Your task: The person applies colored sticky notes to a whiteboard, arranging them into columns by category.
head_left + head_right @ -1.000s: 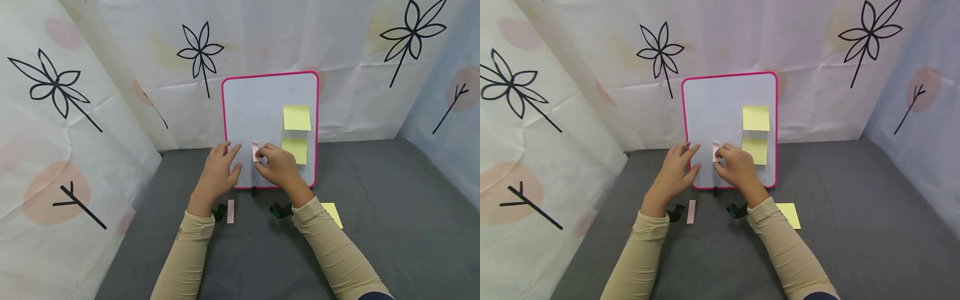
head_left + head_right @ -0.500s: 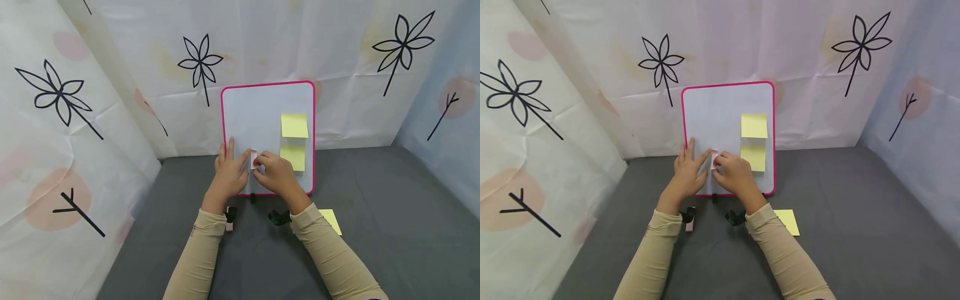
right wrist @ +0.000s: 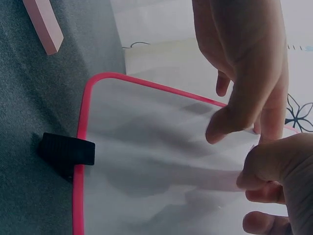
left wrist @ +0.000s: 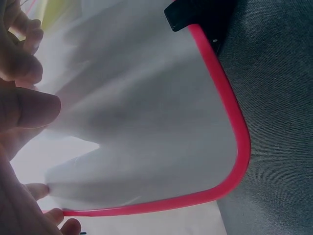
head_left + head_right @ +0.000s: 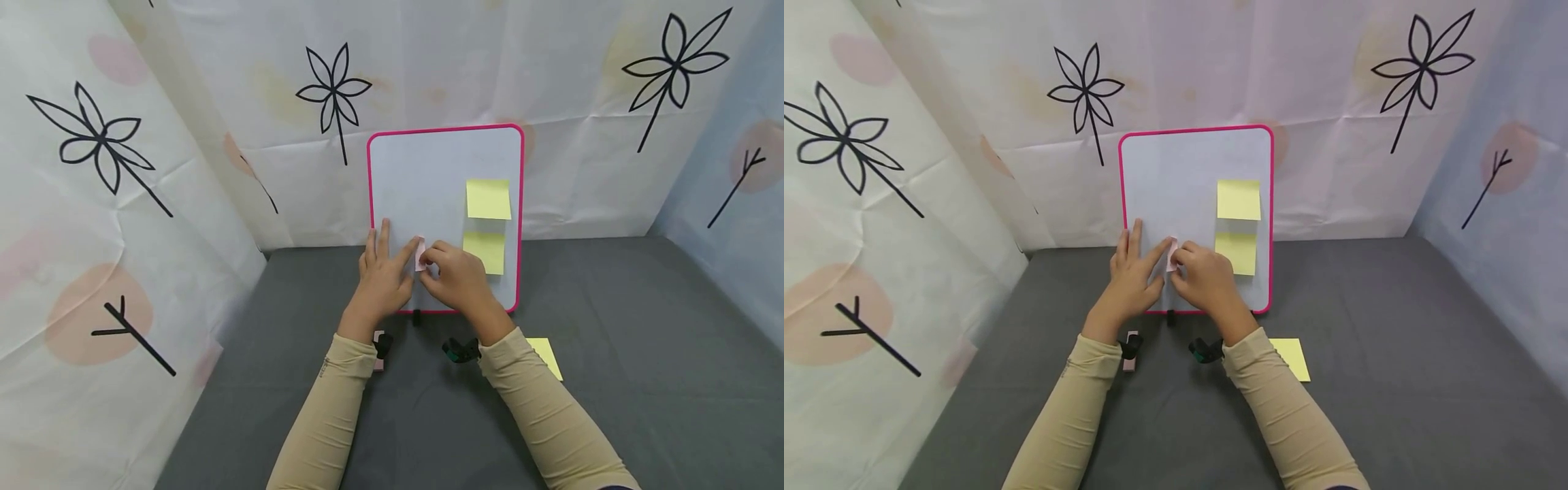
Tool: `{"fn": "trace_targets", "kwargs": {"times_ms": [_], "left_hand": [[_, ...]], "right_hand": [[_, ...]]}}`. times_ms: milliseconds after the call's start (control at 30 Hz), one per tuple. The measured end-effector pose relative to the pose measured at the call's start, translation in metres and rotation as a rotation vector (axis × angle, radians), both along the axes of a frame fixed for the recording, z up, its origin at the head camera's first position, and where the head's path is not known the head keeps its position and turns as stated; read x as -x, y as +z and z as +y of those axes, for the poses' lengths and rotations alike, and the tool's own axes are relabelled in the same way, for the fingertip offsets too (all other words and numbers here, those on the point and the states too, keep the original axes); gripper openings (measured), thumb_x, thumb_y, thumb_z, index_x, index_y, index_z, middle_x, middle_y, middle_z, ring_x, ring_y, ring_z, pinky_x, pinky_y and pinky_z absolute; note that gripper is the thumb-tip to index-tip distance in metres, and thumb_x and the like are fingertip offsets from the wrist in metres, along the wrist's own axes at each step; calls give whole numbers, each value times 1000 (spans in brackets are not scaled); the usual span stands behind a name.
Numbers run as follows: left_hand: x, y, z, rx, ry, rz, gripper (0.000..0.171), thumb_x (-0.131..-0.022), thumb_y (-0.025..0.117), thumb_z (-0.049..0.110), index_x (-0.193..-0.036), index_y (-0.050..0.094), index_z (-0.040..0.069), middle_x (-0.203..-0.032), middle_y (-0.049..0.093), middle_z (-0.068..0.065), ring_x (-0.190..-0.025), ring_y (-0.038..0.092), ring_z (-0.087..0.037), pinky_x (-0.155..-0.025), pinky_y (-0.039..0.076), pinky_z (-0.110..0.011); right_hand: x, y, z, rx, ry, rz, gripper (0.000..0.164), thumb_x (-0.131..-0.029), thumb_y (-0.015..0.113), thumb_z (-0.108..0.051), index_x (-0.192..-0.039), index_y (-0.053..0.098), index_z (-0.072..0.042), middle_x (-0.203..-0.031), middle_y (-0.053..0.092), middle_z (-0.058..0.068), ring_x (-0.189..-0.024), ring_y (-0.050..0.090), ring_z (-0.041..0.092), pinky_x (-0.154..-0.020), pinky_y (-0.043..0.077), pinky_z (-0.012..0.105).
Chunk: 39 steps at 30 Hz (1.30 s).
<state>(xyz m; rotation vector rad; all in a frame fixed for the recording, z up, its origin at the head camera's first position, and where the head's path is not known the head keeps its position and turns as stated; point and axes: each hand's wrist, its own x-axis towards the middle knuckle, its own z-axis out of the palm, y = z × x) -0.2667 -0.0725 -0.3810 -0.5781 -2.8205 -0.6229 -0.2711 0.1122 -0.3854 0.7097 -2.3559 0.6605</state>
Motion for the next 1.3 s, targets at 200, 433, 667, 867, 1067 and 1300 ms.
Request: {"fn": "trace_targets", "kwargs": {"times_ms": [200, 433, 667, 867, 1067, 1300], "left_hand": [[-1, -3, -2, 14, -7, 12, 73, -102, 55, 14, -168, 32, 34, -178, -21, -11, -164, -14, -42, -127, 14, -68], [1, -2, -3, 25, -15, 35, 77, -100, 63, 16, -168, 32, 33, -178, -19, -13, -164, -13, -43, -126, 16, -69], [2, -1, -4, 24, -14, 25, 78, -99, 68, 19, -168, 33, 31, -178, -20, -12, -164, -13, -42, -127, 15, -68], [2, -1, -4, 21, -11, 20, 80, -98, 69, 19, -168, 33, 31, -178, -19, -11, -164, -13, -42, -127, 16, -69], [2, 0, -3, 27, -9, 16, 81, -98, 70, 20, -168, 32, 32, -178, -19, -11, -164, -12, -42, -126, 17, -69], [3, -3, -4, 19, -13, 29, 82, -98, 71, 20, -168, 32, 32, -178, -19, -12, -164, -13, -42, -126, 17, -68]], "right_hand": [[1, 1, 4, -43, -68, -38, 16, -86, 73, -5, -100, 80, -9, -93, 74, 6, -64, 64, 20, -56, 54, 37], [3, 3, 5, -79, -107, -55, 39, -88, 69, -6, -126, 77, -10, -89, 69, 8, -58, 56, 20, -49, 47, 34], [5, 2, 2, -96, -110, -81, 53, -88, 67, -7, -141, 70, -15, -89, 69, 8, -56, 51, 18, -47, 42, 33], [5, 0, 0, -108, -117, -82, 54, -90, 68, -9, -143, 68, -13, -89, 69, 8, -58, 52, 18, -48, 43, 34], [6, -2, -1, -119, -124, -88, 54, -91, 69, -10, -145, 66, -12, -85, 64, 6, -57, 50, 17, -48, 40, 33], [6, -2, 0, -122, -128, -86, 54, -91, 68, -10, -145, 66, -11, -81, 63, 6, -57, 49, 17, -48, 39, 33]]}}
